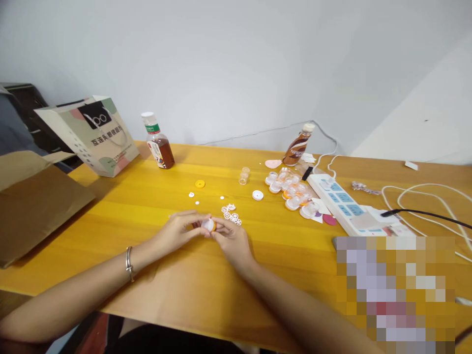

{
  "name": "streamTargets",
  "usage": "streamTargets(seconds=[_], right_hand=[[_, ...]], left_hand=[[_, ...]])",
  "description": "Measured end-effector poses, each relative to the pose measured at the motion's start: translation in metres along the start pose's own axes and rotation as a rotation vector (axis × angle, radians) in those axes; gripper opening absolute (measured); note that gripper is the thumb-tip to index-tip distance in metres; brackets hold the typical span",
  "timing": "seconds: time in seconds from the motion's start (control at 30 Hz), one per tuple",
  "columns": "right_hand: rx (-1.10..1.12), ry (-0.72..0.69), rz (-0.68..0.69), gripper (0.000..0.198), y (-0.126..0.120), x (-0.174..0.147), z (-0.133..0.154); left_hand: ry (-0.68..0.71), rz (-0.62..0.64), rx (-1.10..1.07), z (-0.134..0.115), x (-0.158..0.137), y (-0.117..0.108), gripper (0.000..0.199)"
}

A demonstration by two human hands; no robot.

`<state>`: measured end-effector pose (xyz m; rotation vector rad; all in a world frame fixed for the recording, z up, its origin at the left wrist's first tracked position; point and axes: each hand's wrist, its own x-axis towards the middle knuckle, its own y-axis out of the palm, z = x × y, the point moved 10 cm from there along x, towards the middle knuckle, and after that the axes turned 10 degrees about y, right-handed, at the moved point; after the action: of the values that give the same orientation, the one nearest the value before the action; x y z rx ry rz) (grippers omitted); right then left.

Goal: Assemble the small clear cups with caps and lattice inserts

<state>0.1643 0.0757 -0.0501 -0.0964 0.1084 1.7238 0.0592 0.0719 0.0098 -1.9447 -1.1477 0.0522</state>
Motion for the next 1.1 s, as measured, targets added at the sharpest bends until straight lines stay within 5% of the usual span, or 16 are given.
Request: streamTargets(seconds=[0.17, 0.57, 1.1], right_hand=[[0.0, 0.07, 0.033, 0.031, 0.002, 0.003, -0.001], [0.0, 0.11, 0.067, 0.029, 0.007, 0.001, -0.004], [0.111, 0.149, 0.229, 0.038, 0.016, -0.003, -0.005]], left_hand=[[0.049, 0.128, -0.031, 0.002, 0.001, 0.004, 0.026], [0.117, 0.194, 0.117, -0.005, -0.001, 0.005, 0.023], [0.153, 0.118, 0.133, -0.009, -0.009, 0.008, 0.027]])
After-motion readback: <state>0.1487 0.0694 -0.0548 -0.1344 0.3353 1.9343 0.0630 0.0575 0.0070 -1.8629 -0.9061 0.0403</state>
